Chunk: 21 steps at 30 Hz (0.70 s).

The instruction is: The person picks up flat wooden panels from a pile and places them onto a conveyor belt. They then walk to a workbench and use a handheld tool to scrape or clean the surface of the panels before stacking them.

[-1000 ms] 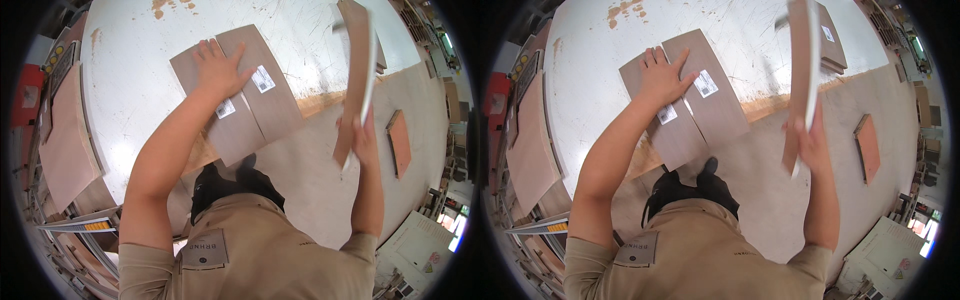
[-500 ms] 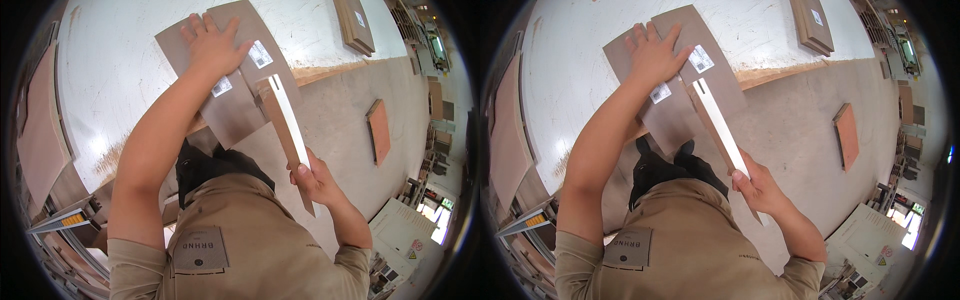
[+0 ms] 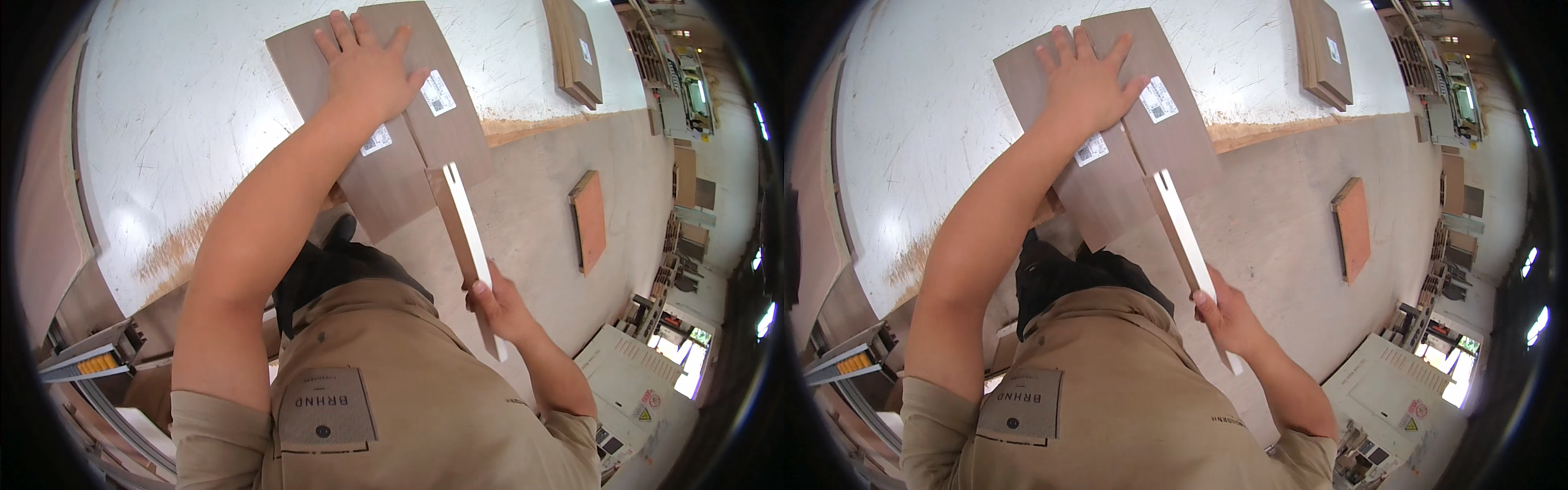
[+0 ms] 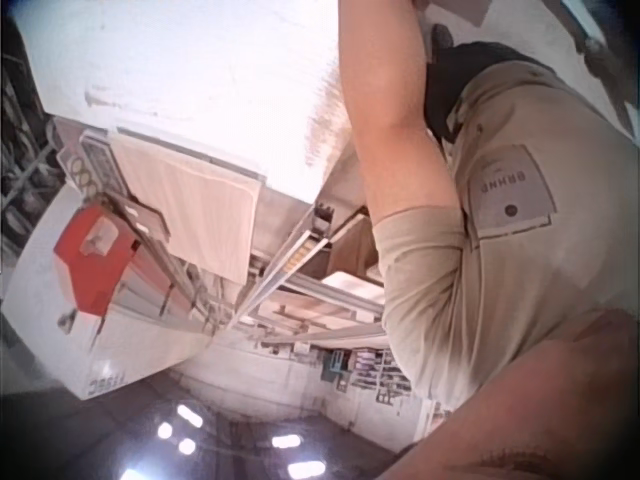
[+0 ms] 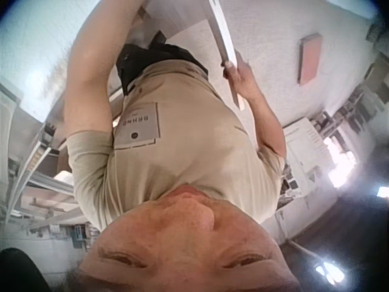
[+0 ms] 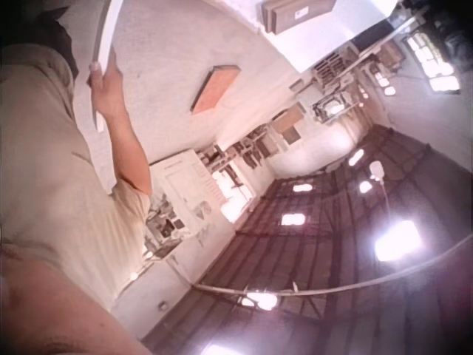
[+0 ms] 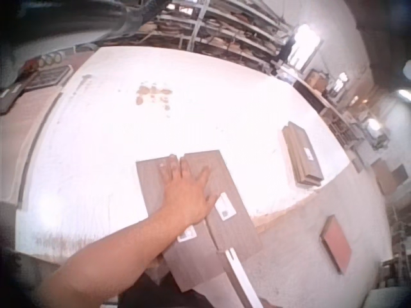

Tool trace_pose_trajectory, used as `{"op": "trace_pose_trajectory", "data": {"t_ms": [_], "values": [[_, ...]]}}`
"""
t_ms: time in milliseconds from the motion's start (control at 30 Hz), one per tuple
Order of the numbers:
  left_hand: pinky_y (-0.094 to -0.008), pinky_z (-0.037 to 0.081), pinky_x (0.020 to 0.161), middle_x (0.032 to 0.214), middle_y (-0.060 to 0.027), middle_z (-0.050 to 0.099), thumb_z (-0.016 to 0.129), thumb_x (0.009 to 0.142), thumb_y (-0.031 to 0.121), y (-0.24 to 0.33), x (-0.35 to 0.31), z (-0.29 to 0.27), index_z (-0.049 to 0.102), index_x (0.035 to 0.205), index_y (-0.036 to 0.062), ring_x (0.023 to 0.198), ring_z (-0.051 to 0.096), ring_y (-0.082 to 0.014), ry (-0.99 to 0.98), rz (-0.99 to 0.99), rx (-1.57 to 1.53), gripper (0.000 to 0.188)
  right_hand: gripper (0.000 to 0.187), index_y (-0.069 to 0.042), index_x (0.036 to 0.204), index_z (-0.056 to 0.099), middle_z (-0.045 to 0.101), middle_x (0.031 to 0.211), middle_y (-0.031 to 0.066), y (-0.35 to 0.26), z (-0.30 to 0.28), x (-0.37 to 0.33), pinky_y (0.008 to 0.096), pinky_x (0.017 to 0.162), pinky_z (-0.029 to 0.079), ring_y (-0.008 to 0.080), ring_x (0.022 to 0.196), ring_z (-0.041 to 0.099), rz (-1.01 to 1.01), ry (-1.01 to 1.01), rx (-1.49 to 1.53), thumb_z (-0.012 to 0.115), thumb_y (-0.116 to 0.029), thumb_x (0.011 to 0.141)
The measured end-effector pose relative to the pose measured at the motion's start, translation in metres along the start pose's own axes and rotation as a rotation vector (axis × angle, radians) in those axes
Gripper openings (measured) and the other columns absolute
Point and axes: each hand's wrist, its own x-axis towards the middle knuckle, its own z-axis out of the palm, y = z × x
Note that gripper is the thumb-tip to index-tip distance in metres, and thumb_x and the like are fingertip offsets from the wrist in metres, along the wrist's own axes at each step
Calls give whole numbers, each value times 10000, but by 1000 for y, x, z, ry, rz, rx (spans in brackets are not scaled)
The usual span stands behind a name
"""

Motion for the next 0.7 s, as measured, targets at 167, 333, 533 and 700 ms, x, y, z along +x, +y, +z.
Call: {"op": "trace_pose_trajectory", "data": {"t_ms": [167, 333, 533, 700], "values": [[-676, 80, 1129, 1545, -291, 260, 443, 940, 604, -1, -1, -4, 357, 1511, 249, 1448, 113, -520, -35, 2, -68, 679, 558, -28, 1404, 377, 593, 821, 94, -2, -6, -11, 327, 661, 518, 167, 691, 598, 162, -58, 5, 429, -439, 1031], [-666, 96, 1133, 1558, -278, 242, 440, 945, 599, 2, -3, -6, 360, 1509, 240, 1451, 130, -503, -61, -15, -92, 673, 548, 3, 1315, 423, 587, 764, 79, -77, -34, -5, 311, 602, 515, 153, 605, 584, 382, -122, -171, 422, -465, 1031], [-669, 104, 1127, 1545, -293, 245, 474, 942, 568, 3, -6, -4, 382, 1494, 214, 1443, 137, -510, -45, -18, -129, 663, 538, -24, 1425, 410, 559, 784, 50, -202, -55, 18, 276, 592, 482, 126, 628, 541, 608, -122, -289, 464, -394, 1038], [-667, 99, 1129, 1545, -293, 241, 493, 935, 562, -2, -2, -12, 387, 1489, 211, 1442, 135, -512, -78, -22, -127, 665, 544, -76, 1443, 411, 624, 774, 116, -220, -85, 56, 337, 662, 517, 208, 667, 627, 132, 80, -636, 486, -410, 1020]]}}
